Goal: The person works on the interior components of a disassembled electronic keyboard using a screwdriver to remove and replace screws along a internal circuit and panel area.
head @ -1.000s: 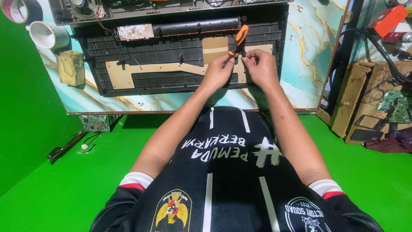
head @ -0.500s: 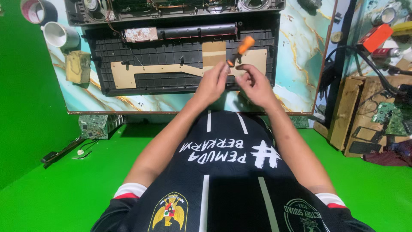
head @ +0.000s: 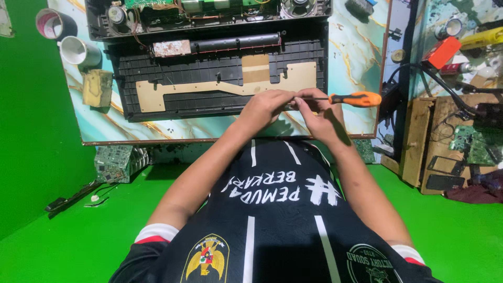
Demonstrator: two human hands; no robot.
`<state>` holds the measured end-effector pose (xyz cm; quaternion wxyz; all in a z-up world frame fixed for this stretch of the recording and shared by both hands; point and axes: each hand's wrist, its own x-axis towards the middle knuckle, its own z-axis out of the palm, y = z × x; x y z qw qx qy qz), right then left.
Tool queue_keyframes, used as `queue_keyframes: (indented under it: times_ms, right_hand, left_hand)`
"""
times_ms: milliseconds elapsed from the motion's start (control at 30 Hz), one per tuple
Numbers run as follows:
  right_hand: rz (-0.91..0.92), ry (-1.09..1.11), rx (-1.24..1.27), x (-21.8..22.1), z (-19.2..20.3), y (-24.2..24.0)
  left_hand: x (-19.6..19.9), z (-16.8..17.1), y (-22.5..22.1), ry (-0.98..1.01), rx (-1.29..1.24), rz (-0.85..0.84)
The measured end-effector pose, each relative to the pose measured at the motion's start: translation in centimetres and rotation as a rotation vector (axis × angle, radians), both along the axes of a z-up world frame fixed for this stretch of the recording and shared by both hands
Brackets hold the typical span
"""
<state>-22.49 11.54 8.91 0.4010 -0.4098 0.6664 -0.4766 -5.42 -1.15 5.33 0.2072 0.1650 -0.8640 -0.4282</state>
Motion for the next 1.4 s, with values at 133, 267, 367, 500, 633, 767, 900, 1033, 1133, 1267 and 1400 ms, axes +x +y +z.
queue_keyframes:
  times_ms: [133, 267, 367, 500, 633, 767, 900, 1033, 1133, 1267, 1400]
  right_hand:
    - [-0.052, 0.025, -0.027, 0.1, 0.5, 0.4]
    - [-0.037, 0.075, -0.07, 0.6, 0.0, 0.4]
    - [-0.065, 0.156, -0.018, 0.2, -1.1, -0.6]
    - [-0.114, 0.152, 0.026, -0.2, -3.9, -1.9]
    - [-0.141, 0.176, 0.023, -0.2, -7.0, -3.4]
    - [-0.147, 0.197, 0.076, -0.6, -9.2, -4.1]
    - [-0.105, 0.238, 0.023, -0.8, -10.2, -4.4]
    - [-0.108, 0.163, 0.027, -1.1, -10.6, -4.5]
    - [-0.099, 0.144, 0.04, -1.2, -10.7, -4.9]
    - [-0.102, 0.156, 0.046, -1.3, -10.5, -5.3]
    - [-0.119, 0.174, 0.091, -1.0, -10.4, -5.4]
  left_hand:
    - [-0.5, -0.6, -0.5, -0.086, -0.027, 0.067]
    - [-1.0, -1.1, -0.4, -0.092, 0.057, -0.013]
    - [-2.7, -2.2, 0.0, 0.013, 0.028, 0.148]
    - [-3.5, -4.8, -0.7, -0.222, 0.223, 0.395]
    - [-3.3, -7.0, -1.5, -0.215, 0.109, 0.472]
    - [-4.1, -8.2, -1.7, -0.265, 0.119, 0.484]
    - [-4.3, -8.3, -2.3, -0.258, 0.103, 0.473]
    - [-4.5, -8.4, -2.4, -0.242, 0.113, 0.485]
    - [-4.5, -8.4, -2.7, -0.228, 0.09, 0.48]
    - [-4.7, -8.5, -2.8, -0.231, 0.086, 0.463]
    - [-4.8, -8.5, -2.7, -0.236, 0.092, 0.484]
